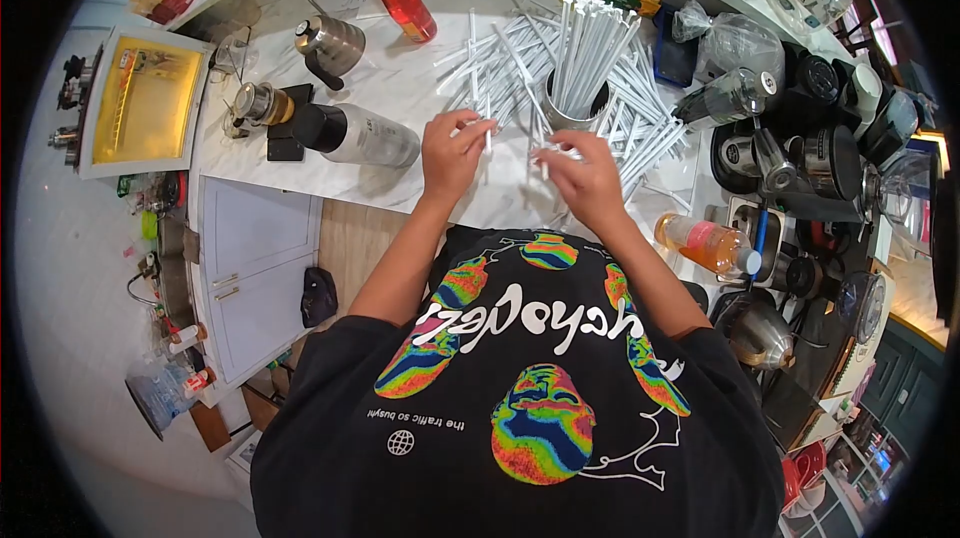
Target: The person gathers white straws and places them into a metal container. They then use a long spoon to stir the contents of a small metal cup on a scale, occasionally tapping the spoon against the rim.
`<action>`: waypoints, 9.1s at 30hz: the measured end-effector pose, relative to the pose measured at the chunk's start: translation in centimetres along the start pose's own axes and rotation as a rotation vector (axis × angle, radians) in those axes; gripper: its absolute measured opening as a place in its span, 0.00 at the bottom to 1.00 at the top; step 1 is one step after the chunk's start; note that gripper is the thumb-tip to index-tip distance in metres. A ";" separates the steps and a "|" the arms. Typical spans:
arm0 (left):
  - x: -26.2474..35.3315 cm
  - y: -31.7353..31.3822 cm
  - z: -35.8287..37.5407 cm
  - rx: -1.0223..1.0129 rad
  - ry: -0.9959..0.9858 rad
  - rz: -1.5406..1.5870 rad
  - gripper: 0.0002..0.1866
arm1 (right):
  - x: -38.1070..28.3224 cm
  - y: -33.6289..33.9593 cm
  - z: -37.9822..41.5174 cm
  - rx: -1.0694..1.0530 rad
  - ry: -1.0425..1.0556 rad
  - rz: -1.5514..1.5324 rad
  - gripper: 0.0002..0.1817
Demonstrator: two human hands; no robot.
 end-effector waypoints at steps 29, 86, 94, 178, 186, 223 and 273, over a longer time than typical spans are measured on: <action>7.1 2.9 -12.4 0.057 0.075 0.345 0.09 | 5.7 9.1 -7.6 0.368 -0.145 0.124 0.12; -7.5 -8.3 5.9 -0.397 0.576 -0.345 0.18 | 11.4 -4.7 2.8 -0.247 -0.413 0.497 0.12; -8.1 -7.3 7.2 -0.457 0.737 -0.061 0.14 | 13.1 -4.3 3.8 -0.196 -0.529 0.428 0.09; 4.9 -8.0 -8.3 -0.272 0.263 0.199 0.31 | 9.8 8.1 -4.5 0.404 -0.425 0.057 0.28; 2.5 -3.0 2.2 -0.306 0.369 0.243 0.32 | 4.1 6.8 -0.6 0.416 -0.317 -0.023 0.26; -30.7 22.5 27.5 -0.373 0.784 0.349 0.25 | -13.7 -37.0 -2.3 -0.077 -0.406 -0.404 0.18; -55.7 21.9 6.2 -0.484 0.520 0.525 0.21 | -6.8 -46.5 -28.6 0.307 -0.503 -0.346 0.35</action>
Point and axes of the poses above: each hand's wrist, its own z-axis away from the middle knuckle, its own y-axis out of the back of the hand, x = y × z, the point moved 10 cm from there along -z, towards the middle knuckle, and after that the axes turned 15 degrees about -z, right-handed, at the moved point
